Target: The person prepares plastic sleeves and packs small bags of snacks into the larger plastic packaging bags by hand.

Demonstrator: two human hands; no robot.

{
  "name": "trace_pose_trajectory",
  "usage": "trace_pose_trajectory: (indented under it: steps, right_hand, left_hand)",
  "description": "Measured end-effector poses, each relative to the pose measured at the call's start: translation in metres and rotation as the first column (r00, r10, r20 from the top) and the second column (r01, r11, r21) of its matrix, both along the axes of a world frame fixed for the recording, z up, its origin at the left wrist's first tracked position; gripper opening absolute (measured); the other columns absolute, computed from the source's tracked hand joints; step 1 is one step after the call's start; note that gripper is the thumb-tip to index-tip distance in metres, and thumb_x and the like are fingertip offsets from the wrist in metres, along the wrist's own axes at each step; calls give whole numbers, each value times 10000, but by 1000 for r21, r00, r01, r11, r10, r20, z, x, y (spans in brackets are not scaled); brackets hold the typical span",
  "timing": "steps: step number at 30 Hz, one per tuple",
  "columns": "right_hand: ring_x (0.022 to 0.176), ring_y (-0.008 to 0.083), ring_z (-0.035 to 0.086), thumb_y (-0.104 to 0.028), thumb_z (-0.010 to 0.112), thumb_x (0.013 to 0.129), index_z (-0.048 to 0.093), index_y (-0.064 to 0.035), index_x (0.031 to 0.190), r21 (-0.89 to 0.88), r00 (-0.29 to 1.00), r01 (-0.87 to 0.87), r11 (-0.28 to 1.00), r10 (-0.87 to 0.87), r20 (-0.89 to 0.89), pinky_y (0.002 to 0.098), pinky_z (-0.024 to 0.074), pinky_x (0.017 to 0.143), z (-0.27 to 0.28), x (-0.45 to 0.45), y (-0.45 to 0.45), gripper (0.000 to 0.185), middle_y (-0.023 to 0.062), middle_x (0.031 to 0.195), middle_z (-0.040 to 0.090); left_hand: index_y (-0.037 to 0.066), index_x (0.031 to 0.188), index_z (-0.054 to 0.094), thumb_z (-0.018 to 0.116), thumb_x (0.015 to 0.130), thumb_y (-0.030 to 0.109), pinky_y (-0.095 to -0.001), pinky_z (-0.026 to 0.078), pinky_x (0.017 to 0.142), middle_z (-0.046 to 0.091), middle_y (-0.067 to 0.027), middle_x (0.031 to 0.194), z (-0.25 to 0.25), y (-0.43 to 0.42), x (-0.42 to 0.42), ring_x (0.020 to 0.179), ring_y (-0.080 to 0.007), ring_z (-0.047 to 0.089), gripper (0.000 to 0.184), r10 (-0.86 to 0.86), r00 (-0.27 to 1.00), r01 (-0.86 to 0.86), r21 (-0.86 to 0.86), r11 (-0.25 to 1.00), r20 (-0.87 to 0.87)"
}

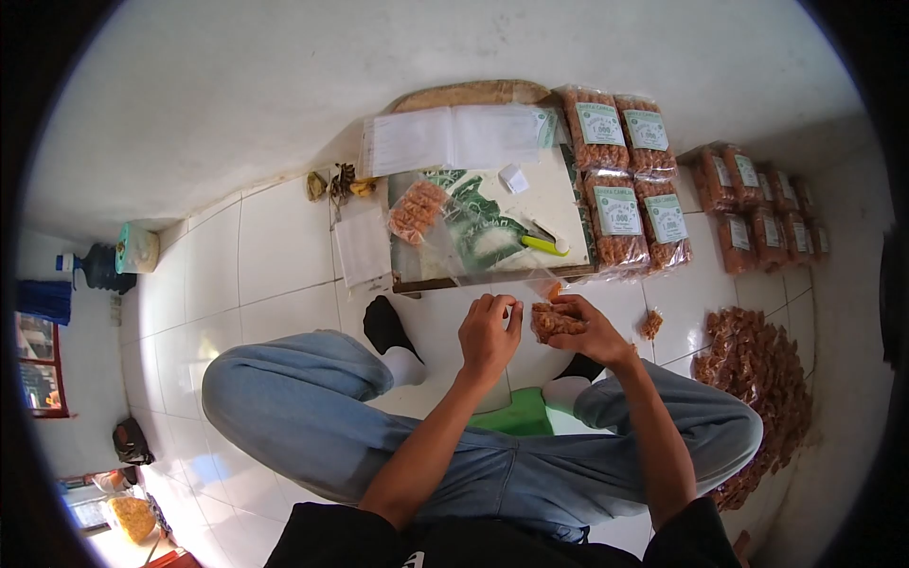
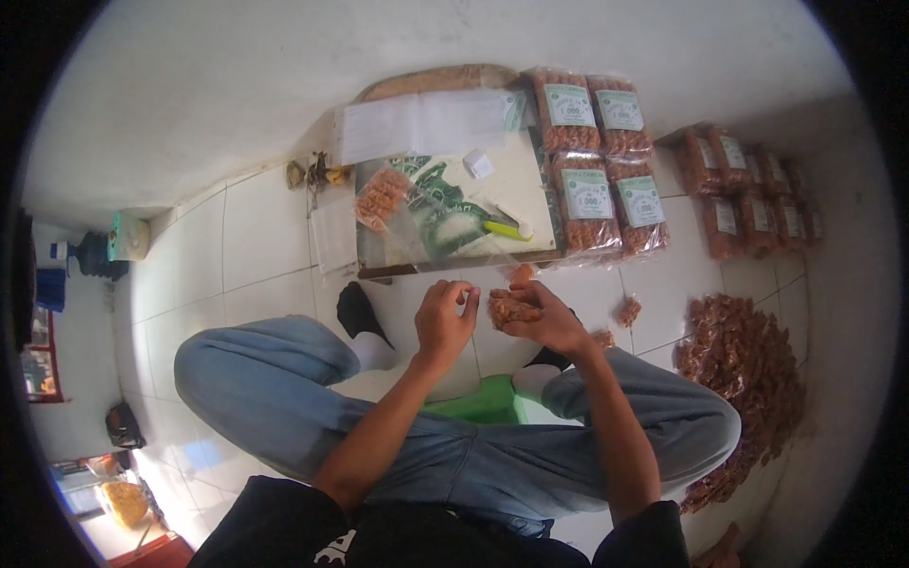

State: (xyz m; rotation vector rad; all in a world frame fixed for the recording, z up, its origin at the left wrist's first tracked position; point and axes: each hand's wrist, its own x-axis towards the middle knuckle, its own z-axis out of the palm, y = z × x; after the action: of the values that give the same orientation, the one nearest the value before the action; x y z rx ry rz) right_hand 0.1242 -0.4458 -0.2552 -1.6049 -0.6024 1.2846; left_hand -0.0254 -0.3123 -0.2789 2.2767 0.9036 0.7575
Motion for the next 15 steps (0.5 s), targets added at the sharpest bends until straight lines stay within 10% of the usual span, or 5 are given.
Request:
trace_pose_trajectory:
  steps: [11, 15]
  right_hand:
    - [1035, 170, 606, -73, 760, 772, 413, 16, 1347, 125, 930, 336, 933, -350, 115, 304, 519, 860, -13, -19, 29, 678, 119, 1163, 606]
    - [894, 146, 596, -120, 675, 830, 537, -35, 1205, -48, 793, 469, 882, -445, -417, 301, 495, 795, -10, -9, 28, 409, 63, 1044, 640]
  left_hand:
    - [112, 856, 637, 731, 817, 146, -332, 455, 538, 581, -10, 704, -8, -4, -2, 635, -198, 581, 108, 22, 993, -19, -29, 999, 112]
    - [114, 887, 633, 736, 804, 123, -334, 454, 534, 575, -8, 700, -12, -8, -3, 639, -194, 584, 132, 20, 992, -18, -15, 1000, 122]
